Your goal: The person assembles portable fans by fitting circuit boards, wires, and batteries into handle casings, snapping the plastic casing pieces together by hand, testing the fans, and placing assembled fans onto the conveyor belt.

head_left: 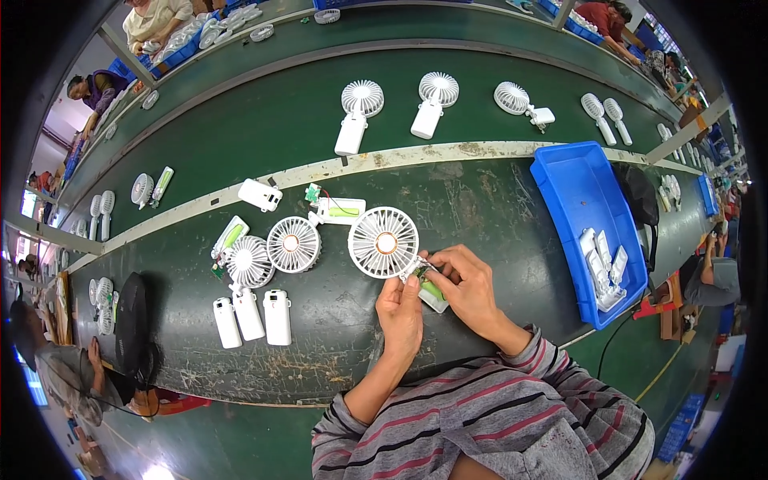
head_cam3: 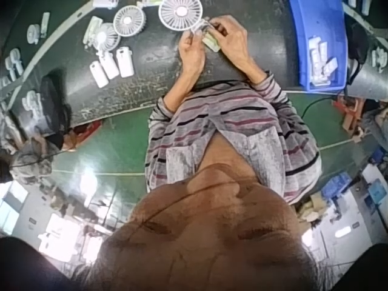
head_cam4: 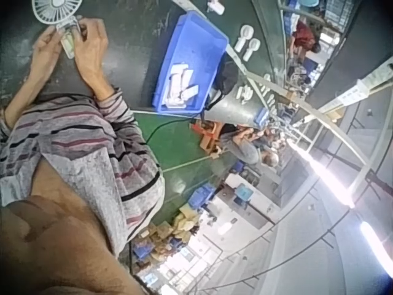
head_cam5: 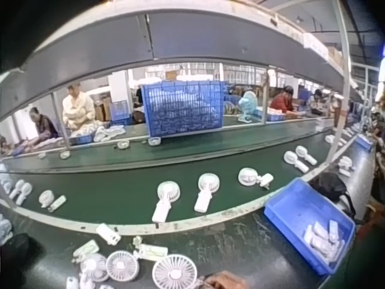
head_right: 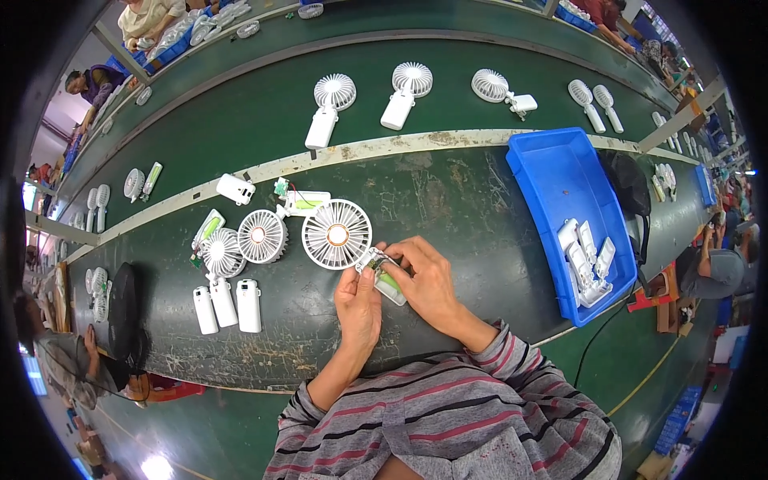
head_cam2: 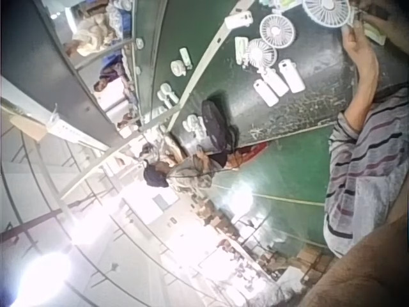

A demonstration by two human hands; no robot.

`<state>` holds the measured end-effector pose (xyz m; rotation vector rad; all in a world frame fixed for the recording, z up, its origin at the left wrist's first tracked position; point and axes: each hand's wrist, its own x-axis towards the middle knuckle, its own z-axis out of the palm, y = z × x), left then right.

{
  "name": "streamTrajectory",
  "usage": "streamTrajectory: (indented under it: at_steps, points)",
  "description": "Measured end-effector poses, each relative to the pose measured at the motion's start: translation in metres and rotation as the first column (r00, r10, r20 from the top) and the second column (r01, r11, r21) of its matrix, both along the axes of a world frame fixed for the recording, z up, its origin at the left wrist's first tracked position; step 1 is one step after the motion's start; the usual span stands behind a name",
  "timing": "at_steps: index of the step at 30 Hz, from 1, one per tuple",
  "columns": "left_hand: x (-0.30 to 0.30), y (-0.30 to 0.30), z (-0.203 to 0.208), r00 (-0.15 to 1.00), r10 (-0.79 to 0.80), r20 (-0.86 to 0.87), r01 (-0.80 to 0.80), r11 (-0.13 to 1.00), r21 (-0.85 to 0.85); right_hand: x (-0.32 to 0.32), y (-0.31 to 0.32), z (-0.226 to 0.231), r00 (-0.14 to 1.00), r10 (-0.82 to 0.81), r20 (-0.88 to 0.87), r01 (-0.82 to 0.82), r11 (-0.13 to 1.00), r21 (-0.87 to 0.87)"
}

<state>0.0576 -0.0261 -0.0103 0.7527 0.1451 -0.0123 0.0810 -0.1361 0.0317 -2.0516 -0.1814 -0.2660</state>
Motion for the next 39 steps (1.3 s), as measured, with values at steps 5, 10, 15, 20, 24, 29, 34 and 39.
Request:
streamTrajectory:
  at_steps: [5,10,15,20,24,29,34,39]
  points:
    - [0.001,0.001,0.004,1.000,0.026,0.007,-0.026,1.000,-0.003,0.002,0.001,-0.007,0.999,0.019,0.048,-0.020,1.000,0.013]
    - [0.002,0.003,0.006,0.998,0.056,0.005,-0.056,0.998,-0.005,0.002,0.009,0.002,1.000,-0.007,-0.013,0.008,1.000,0.025]
    - [0.002,0.005,0.008,0.997,0.071,0.014,-0.071,0.997,-0.011,0.004,0.010,-0.005,0.998,0.007,0.058,-0.008,1.000,0.015]
    - [0.002,0.004,0.007,0.996,0.089,0.022,-0.088,0.996,-0.025,0.003,0.012,-0.004,0.993,0.005,0.120,-0.002,1.000,-0.027]
    - [0.003,0.005,0.006,0.992,0.126,0.014,-0.125,0.991,-0.055,0.001,0.018,-0.007,0.966,0.040,0.256,-0.006,0.991,-0.131]
    - [0.004,0.008,0.008,0.987,0.159,-0.001,-0.158,0.983,-0.095,-0.011,0.028,-0.013,0.969,0.061,0.239,-0.019,0.984,-0.177]
    - [0.002,0.009,0.007,0.984,0.177,-0.008,-0.177,0.983,-0.054,-0.013,0.029,-0.009,0.965,0.110,0.240,-0.014,0.930,-0.367]
    - [0.002,0.004,0.005,0.989,0.145,-0.033,-0.146,0.989,-0.028,-0.008,0.020,-0.006,0.979,0.132,0.154,-0.073,0.937,-0.341]
